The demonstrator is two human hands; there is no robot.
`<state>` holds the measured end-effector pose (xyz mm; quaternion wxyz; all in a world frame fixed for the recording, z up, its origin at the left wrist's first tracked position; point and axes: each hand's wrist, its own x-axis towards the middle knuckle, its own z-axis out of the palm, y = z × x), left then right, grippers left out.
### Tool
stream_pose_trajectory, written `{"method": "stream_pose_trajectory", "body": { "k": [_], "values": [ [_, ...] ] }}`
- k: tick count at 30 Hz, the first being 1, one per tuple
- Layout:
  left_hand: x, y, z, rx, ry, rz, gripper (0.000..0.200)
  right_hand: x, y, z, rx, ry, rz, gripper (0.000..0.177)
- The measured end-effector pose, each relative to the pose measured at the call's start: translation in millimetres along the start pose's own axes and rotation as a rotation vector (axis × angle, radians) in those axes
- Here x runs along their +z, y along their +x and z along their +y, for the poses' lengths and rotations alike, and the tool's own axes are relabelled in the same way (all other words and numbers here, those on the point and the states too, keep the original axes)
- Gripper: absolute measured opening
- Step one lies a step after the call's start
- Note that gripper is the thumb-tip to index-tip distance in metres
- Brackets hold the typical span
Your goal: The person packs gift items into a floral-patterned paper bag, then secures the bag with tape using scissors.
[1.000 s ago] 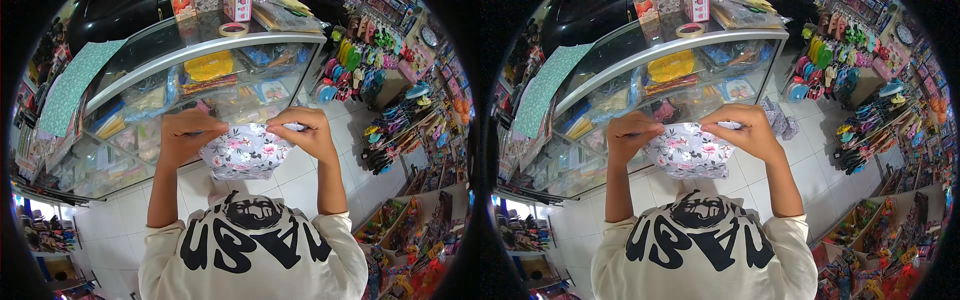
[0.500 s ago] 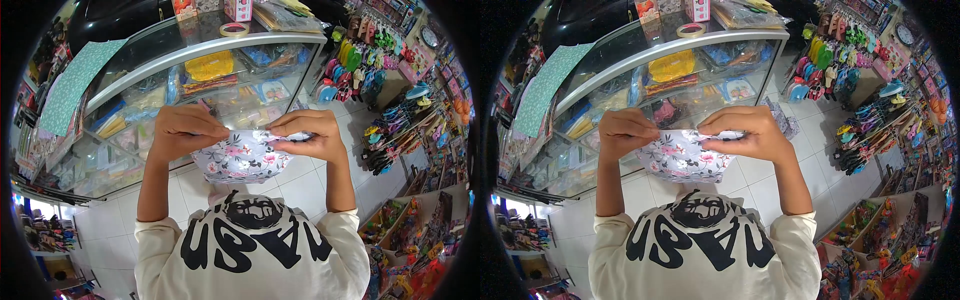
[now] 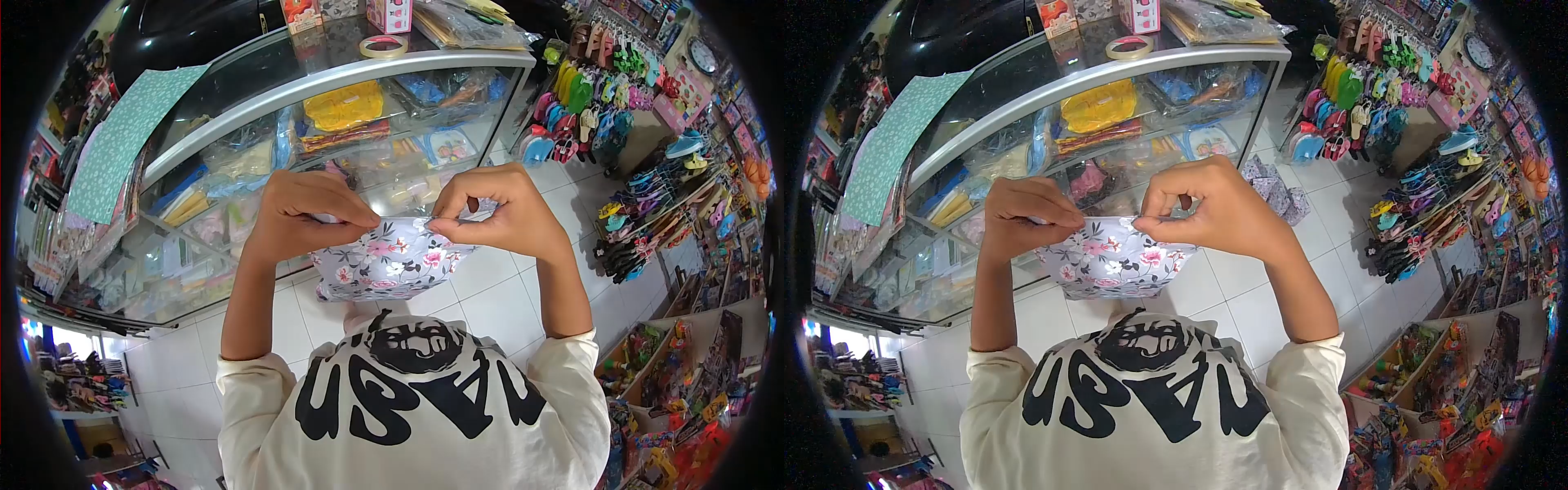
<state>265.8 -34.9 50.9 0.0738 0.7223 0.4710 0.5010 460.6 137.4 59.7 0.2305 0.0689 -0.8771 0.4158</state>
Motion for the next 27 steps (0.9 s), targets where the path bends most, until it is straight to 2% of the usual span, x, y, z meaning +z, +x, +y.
{"method": "stream_pose_trajectory", "body": {
  "k": [6, 9, 12, 15, 18, 24, 27],
  "values": [
    [0, -1, 2, -0.052, -0.008, 0.018, 0.017, -2, 2, -8, 0.071, -0.020, -0.033, 0.016],
    [-2, -1, 6, -0.105, 0.025, 0.028, 0.016, -3, 1, -9, -0.021, -0.010, -0.003, 0.021],
    [-2, -3, 3, -0.119, -0.003, 0.046, 0.016, -1, -3, -4, 0.051, 0.063, 0.021, 0.024],
    [-1, -4, 1, -0.088, -0.012, 0.088, 0.018, -1, -7, -3, 0.056, 0.042, 0.035, 0.025],
    [-3, -6, 1, -0.136, -0.043, 0.071, 0.016, 0, -10, 0, 0.045, 0.065, 0.055, 0.024],
    [-3, -7, 0, -0.061, -0.044, 0.069, 0.016, 0, -14, -5, 0.030, 0.080, 0.059, 0.020],
    [-3, -7, 1, -0.056, -0.033, 0.068, 0.017, 1, -15, -5, 0.041, 0.179, 0.069, 0.019]
  ]
}}
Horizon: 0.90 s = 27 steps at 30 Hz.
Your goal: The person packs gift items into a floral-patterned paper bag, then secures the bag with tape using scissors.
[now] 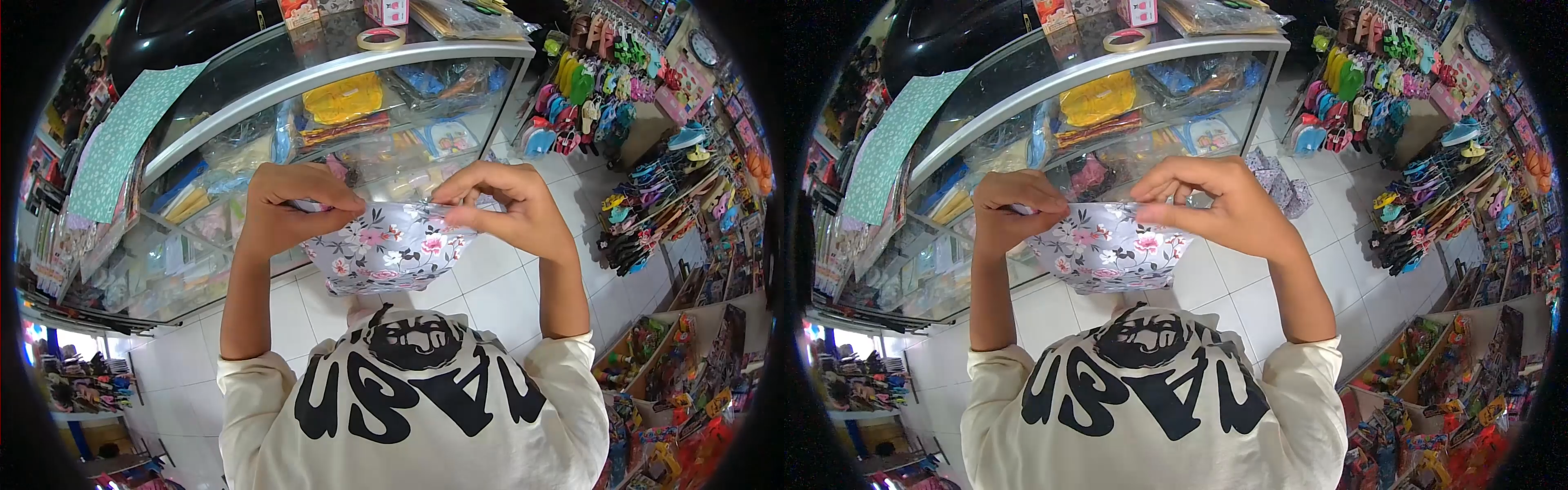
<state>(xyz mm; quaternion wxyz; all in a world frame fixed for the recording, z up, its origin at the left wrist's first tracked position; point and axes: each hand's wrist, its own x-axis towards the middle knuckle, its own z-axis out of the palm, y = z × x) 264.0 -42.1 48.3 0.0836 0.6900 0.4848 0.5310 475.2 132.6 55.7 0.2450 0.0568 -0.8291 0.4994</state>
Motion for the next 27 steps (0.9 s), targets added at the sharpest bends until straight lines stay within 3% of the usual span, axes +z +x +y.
{"method": "stream_pose_trajectory", "body": {
  "k": [6, 21, 27],
  "values": [
    [2, 0, 3, -0.006, 0.009, 0.003, 0.017, 0, 2, -5, 0.131, 0.071, -0.002, 0.023],
    [0, 1, 2, -0.048, 0.082, -0.046, 0.018, 6, -4, -7, -0.217, -0.402, 0.082, 0.024],
    [-7, 2, 4, -0.137, 0.087, -0.118, 0.025, 1, -4, -4, -0.195, -0.384, 0.050, 0.027]
  ]
}}
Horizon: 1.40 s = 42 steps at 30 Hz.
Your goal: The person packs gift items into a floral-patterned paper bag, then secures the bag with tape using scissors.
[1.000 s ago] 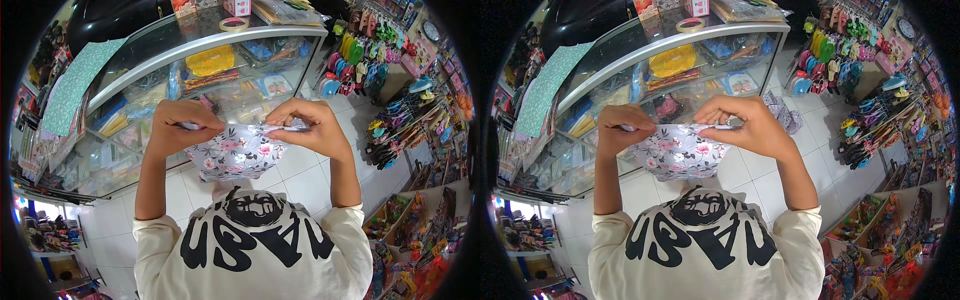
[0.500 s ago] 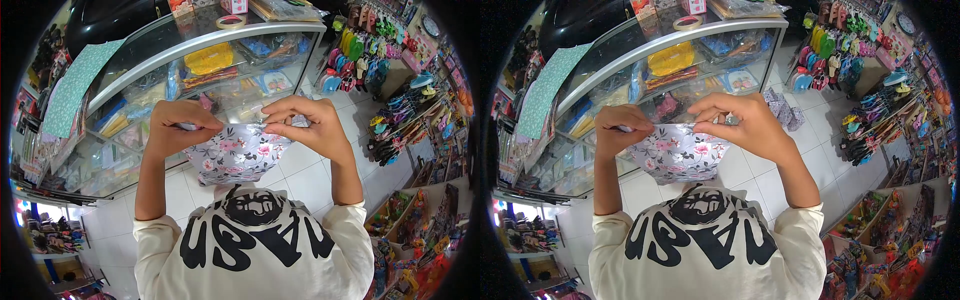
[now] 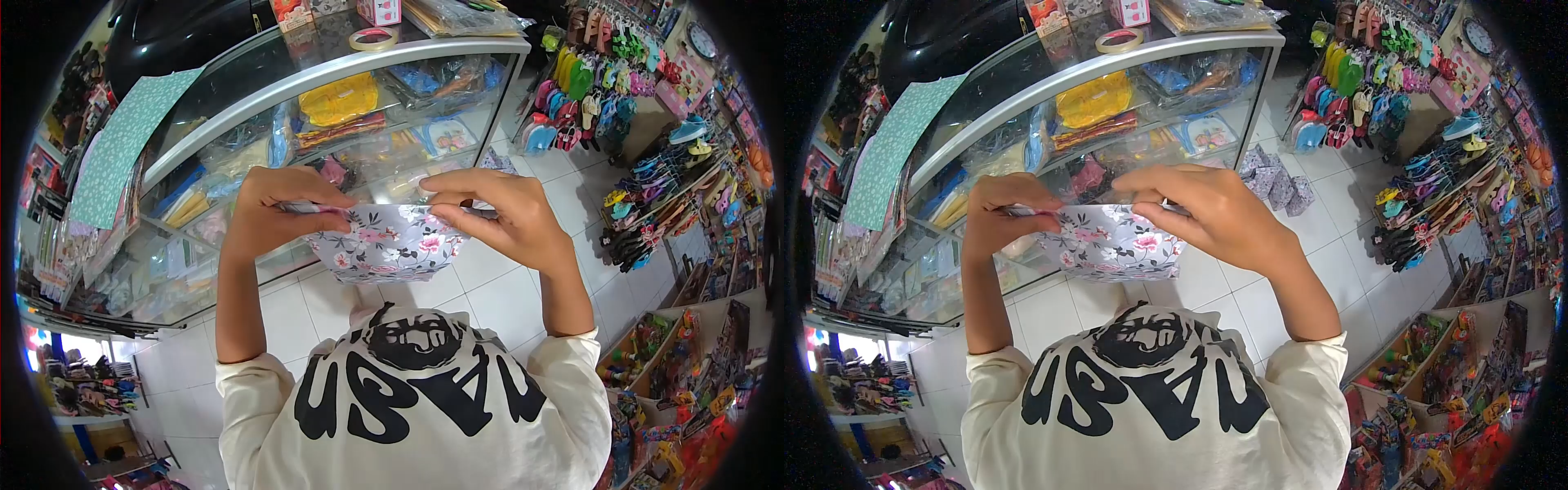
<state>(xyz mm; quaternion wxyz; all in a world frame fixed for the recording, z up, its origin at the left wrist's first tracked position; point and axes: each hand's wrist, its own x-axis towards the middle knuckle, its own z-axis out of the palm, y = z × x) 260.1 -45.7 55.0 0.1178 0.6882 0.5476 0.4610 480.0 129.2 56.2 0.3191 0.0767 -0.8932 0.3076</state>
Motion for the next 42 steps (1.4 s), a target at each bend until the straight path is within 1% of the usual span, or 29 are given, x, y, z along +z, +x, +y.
{"method": "stream_pose_trajectory", "body": {
  "k": [3, 6, 9, 10, 13, 16, 18, 21, 22, 24, 27, 28, 31, 34, 37, 39, 42],
  "values": [
    [1, 5, 14, -0.067, -0.039, 0.018, 0.027, -3, 3, -2, 0.018, 0.055, -0.049, 0.031],
    [24, 16, 27, -0.002, 0.212, 0.099, 0.024, 1, 6, 1, -0.024, 0.047, -0.056, 0.032],
    [37, 24, 30, -0.007, 0.298, -0.067, 0.020, 2, 8, 2, -0.023, 0.035, -0.080, 0.031],
    [40, 24, 28, -0.143, 0.170, -0.085, 0.018, 1, 9, 2, -0.015, 0.047, -0.085, 0.030],
    [39, 26, 22, -0.144, -0.010, -0.096, 0.017, 0, 9, 1, 0.016, 0.077, -0.091, 0.030],
    [33, 25, 22, -0.189, -0.074, -0.111, 0.019, -3, 8, 4, 0.060, 0.116, -0.084, 0.029],
    [30, 20, 20, -0.252, -0.096, -0.093, 0.021, -7, 6, 5, 0.105, 0.156, -0.076, 0.028],
    [29, 16, 17, -0.298, -0.079, -0.066, 0.021, -9, 5, 12, 0.053, 0.049, -0.071, 0.023],
    [29, 15, 16, -0.308, -0.065, -0.055, 0.021, -9, 6, 10, 0.037, 0.032, -0.078, 0.023],
    [29, 15, 15, -0.302, -0.074, -0.025, 0.020, -8, 9, 3, 0.001, 0.001, -0.093, 0.024],
    [29, 15, 21, -0.309, -0.040, 0.041, 0.019, -4, 9, 4, 0.046, -0.027, -0.088, 0.021],
    [28, 14, 23, -0.313, -0.020, 0.066, 0.018, -4, 10, 6, 0.033, -0.034, -0.090, 0.020],
    [26, 11, 20, -0.237, 0.077, 0.059, 0.019, -2, 10, 12, -0.003, -0.048, -0.090, 0.016],
    [21, 12, 24, -0.215, 0.138, 0.034, 0.020, 0, 11, 13, -0.029, -0.061, -0.078, 0.016],
    [24, 12, 21, -0.285, 0.007, 0.099, 0.019, 3, 15, 8, -0.068, -0.118, -0.065, 0.016],
    [24, 13, 23, -0.254, 0.010, 0.095, 0.019, 5, 20, 0, -0.103, -0.179, -0.049, 0.015],
    [25, 14, 24, -0.203, 0.025, 0.103, 0.019, 16, 23, 5, -0.170, -0.210, 0.002, 0.016]
  ]
}}
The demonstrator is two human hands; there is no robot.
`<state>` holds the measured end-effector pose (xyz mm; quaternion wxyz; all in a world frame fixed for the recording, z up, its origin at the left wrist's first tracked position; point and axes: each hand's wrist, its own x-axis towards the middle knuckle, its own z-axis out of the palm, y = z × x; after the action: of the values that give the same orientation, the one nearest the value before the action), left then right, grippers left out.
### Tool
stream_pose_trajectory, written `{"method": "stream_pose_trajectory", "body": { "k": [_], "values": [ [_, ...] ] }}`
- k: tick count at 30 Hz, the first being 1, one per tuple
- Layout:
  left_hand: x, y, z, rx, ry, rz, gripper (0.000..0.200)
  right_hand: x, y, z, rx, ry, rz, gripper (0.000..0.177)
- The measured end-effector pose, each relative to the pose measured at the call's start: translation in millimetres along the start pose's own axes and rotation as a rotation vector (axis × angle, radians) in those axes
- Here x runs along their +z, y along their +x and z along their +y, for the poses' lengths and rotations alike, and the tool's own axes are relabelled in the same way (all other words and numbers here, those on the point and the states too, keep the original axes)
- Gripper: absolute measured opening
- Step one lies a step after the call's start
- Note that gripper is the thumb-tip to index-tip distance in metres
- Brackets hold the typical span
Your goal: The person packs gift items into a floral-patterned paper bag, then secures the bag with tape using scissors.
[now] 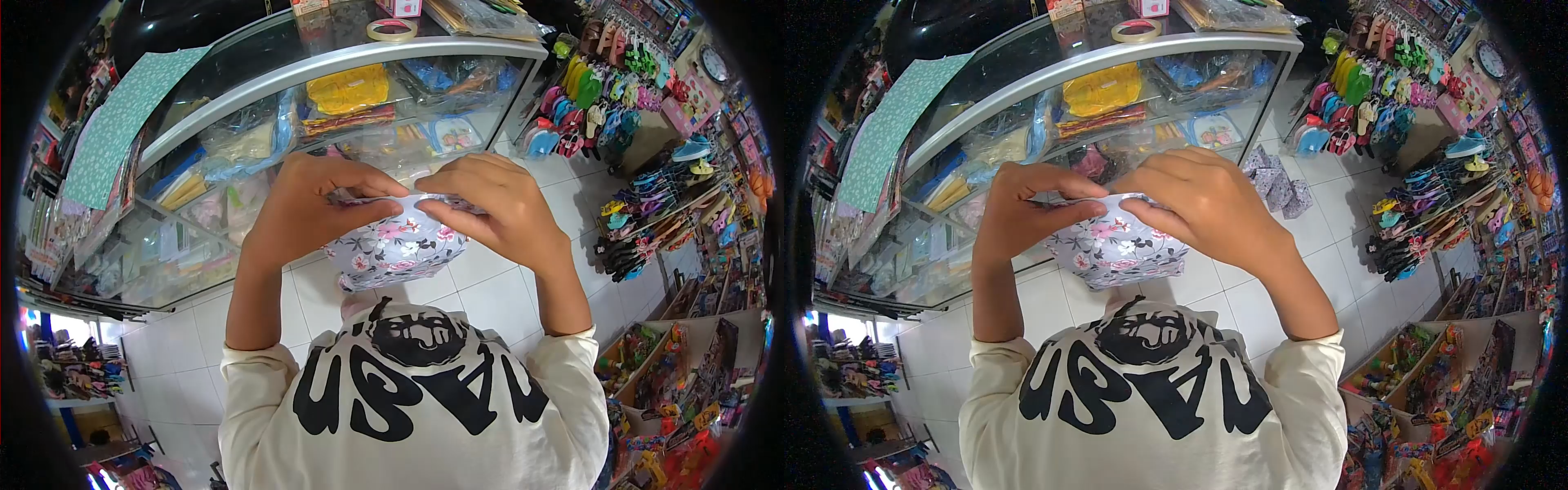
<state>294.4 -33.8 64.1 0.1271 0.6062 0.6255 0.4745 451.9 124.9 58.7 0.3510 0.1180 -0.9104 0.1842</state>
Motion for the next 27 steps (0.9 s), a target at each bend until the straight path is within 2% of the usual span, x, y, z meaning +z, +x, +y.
{"method": "stream_pose_trajectory", "body": {
  "k": [6, 9, 12, 15, 19, 22, 27],
  "values": [
    [-5, -4, -3, 0.086, 0.045, -0.014, 0.018, 4, -2, 7, -0.112, -0.003, -0.021, 0.017],
    [-6, -5, -2, 0.118, 0.044, -0.032, 0.018, 1, 2, 2, -0.029, 0.164, -0.070, 0.012],
    [-7, -7, -4, 0.154, 0.043, -0.045, 0.020, 1, 5, -1, 0.213, 0.353, -0.093, 0.011],
    [-8, -8, -2, 0.174, 0.062, -0.051, 0.020, -6, 11, -6, 0.340, 0.401, -0.189, 0.010],
    [-8, -8, -1, 0.195, 0.113, -0.078, 0.021, -5, 11, -4, 0.268, 0.370, -0.209, 0.009],
    [-11, -6, 3, 0.122, 0.151, -0.160, 0.021, -1, 12, -3, 0.159, 0.301, -0.198, 0.009],
    [-1, -8, -3, 0.035, -0.001, -0.101, 0.035, -1, 11, -2, 0.149, 0.317, -0.215, 0.009]
  ]
}}
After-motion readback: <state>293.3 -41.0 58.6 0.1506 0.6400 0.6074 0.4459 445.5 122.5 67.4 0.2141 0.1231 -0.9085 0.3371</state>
